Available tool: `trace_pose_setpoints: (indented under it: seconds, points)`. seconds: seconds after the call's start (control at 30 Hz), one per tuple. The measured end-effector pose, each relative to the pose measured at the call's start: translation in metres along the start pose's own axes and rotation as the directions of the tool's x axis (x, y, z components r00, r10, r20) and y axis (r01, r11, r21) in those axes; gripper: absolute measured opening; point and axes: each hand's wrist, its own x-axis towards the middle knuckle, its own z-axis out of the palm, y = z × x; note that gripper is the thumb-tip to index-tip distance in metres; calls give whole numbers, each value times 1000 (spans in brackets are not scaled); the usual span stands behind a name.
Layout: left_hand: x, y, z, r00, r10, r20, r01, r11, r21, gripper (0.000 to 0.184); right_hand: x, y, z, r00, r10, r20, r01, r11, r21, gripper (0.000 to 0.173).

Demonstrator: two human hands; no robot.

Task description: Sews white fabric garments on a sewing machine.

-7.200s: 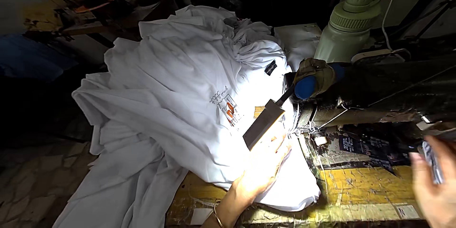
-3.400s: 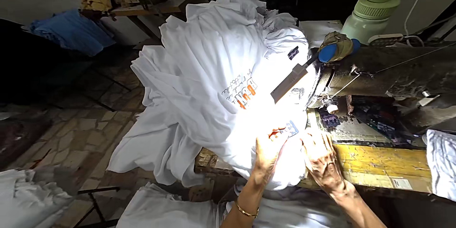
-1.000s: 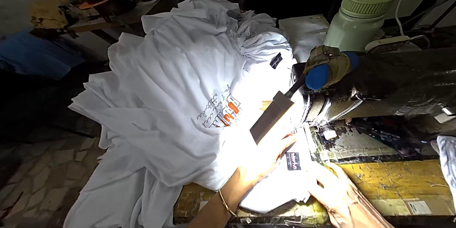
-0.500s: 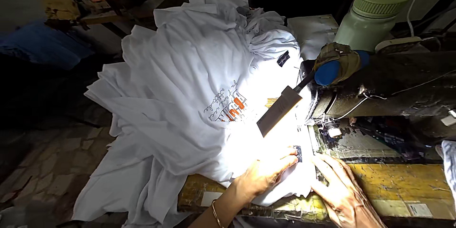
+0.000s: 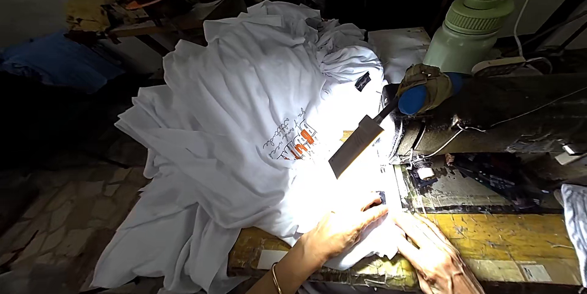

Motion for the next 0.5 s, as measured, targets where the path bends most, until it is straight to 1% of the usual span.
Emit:
trace_pose_setpoints:
  seconds: [0.1,0.17,0.3,0.37,0.43,0.47,0.5]
  points:
    - [2,-1,0,1000,16,-17,-15,999,33,42,4,1,-3,999,6,40,-6,1000,1,27]
    - [7,-4,-2,999,29,-21,-28,998,58,42,7,6,-2,999,-3,35,3,1000,5,25]
    - [19,-15,-6,1000,14,20,-16,997,81,42,19,22,8,997,-34,-64,32,999,-33,27]
    - [24,-23,-8,999,-4,43,2,999,38,42,26,31,11,995,-33,-89,32,999,-14,30]
    - [31,-28,-12,997,-27,78,31,998,-46,41,33,38,15,993,-14,-117,17,999,27,32]
    - [33,-31,-14,995,-37,93,43,997,-65,41,36,41,16,991,12,-134,-3,998,65,32]
    - [35,-34,-16,996,-37,80,41,998,-45,39,38,44,18,988,39,-147,-25,995,95,33]
